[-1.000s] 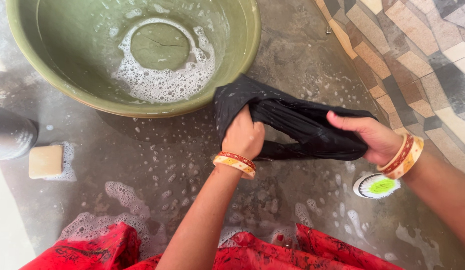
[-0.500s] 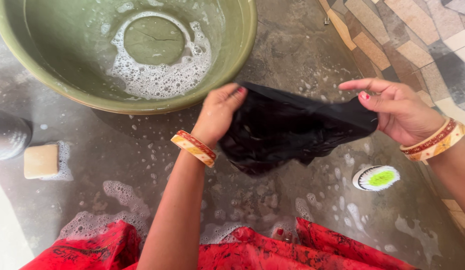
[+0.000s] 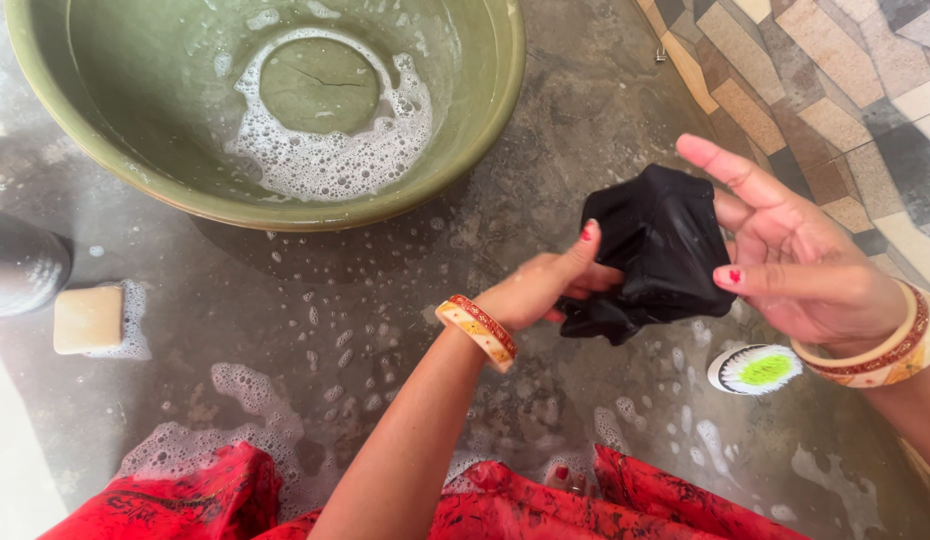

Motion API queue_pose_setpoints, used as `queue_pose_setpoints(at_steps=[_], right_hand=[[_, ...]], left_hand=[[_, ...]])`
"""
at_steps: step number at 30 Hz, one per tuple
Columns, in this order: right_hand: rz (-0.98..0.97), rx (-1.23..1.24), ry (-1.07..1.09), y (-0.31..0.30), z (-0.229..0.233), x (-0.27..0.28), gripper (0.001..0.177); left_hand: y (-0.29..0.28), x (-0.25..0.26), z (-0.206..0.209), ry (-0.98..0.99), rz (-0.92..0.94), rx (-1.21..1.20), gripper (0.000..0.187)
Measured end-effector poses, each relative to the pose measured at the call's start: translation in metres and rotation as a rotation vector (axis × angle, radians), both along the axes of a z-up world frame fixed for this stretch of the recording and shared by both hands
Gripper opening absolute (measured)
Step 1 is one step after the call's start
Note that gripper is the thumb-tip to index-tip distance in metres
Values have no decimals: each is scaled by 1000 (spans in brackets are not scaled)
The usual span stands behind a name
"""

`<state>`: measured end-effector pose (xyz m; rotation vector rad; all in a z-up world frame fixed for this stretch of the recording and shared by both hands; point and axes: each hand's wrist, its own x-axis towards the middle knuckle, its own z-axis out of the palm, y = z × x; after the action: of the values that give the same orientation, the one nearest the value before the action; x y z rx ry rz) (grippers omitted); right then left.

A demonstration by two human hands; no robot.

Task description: The person washes a red garment and a black garment by hand on a tiled floor, using soap and a scrubbing brush, then rinses the black garment in a water-filled plastic basin.

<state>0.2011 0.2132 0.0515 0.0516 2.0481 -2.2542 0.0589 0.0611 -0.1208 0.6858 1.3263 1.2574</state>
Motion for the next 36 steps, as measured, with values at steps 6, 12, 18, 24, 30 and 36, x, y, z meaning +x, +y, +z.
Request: queue_pose_setpoints(at_steps=[6,12,18,24,30,36], right_hand=[[-49,20,58,-5,6,-4,103],[-60,-168,-37,38,-27,1,106],[-5,238,-651,77,-101,23,101],[-287,141,-229,61,-105,24,64],[-339,-69,-277,15,-97,10,43],[-74,-79,-18,18,-101,9,43]], left_hand=[[7,14,-10,-41,-74,541,57],[15,25,5,250,159,622,32],[2,7,32,180,590,600,31],[-10,2,57,-328,567,877,6],[-30,5,93,8,294,896,62],[-40,7,98,189,227,861,60]])
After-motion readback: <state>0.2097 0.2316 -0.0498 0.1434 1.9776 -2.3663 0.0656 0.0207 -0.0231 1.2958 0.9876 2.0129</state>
